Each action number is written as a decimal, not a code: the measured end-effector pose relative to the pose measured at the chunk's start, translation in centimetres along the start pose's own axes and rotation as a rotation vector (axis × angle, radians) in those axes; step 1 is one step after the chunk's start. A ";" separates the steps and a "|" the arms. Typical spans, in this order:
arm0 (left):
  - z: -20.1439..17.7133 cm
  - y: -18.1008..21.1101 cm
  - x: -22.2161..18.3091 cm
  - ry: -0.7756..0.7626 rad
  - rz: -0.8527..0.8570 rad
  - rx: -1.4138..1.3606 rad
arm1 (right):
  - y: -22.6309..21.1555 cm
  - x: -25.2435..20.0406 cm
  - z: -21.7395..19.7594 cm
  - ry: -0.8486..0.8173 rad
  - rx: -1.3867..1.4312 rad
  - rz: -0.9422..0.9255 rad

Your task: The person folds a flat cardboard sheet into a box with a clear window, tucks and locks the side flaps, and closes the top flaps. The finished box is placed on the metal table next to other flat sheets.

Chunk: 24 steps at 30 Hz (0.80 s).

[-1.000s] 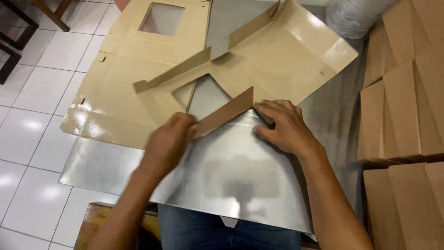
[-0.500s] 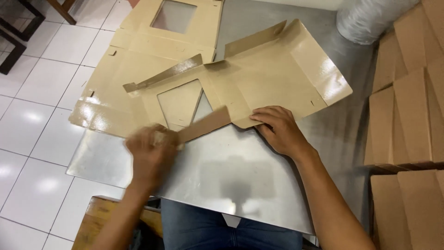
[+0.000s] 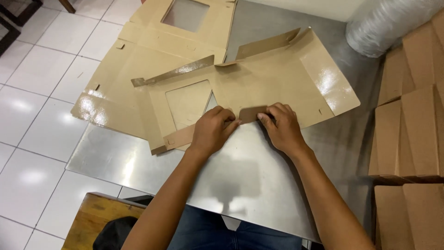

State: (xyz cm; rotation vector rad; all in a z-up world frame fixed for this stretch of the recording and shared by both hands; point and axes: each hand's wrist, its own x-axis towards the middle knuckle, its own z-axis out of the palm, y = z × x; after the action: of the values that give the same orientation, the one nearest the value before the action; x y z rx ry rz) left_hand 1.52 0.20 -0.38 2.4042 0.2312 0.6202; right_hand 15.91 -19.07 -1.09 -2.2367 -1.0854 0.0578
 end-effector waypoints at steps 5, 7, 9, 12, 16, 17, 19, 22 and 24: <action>-0.1 0.5 0.5 -0.033 -0.121 0.093 | -1.7 1.2 1.1 0.068 -0.139 0.061; -1.1 1.3 0.7 -0.063 -0.072 0.131 | -3.4 1.0 0.4 0.080 -0.144 0.069; -1.5 1.3 0.8 -0.092 -0.024 0.168 | -4.2 0.9 0.0 0.092 -0.150 0.079; -1.3 0.8 0.5 -0.086 0.007 0.194 | -3.8 -0.1 0.0 0.044 -0.204 0.044; -1.8 1.0 0.5 -0.081 0.019 0.179 | -3.4 -1.8 0.0 0.045 -0.239 -0.184; -2.0 1.1 0.5 -0.082 0.030 0.176 | -3.5 -2.2 0.0 0.065 -0.254 -0.243; -1.9 1.0 0.4 -0.101 0.012 0.159 | -3.7 -2.3 0.4 0.067 -0.297 -0.263; -1.8 0.7 0.6 -0.127 -0.016 0.140 | -4.3 -2.3 0.4 0.065 -0.362 -0.286; -1.8 0.6 0.5 -0.138 -0.033 0.131 | -4.5 -2.3 0.3 0.051 -0.388 -0.288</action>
State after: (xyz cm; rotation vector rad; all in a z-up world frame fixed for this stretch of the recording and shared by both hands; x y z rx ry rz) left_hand 1.07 0.80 1.41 2.5511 0.2595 0.4339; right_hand 11.18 -18.56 0.66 -2.3686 -1.4795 -0.3574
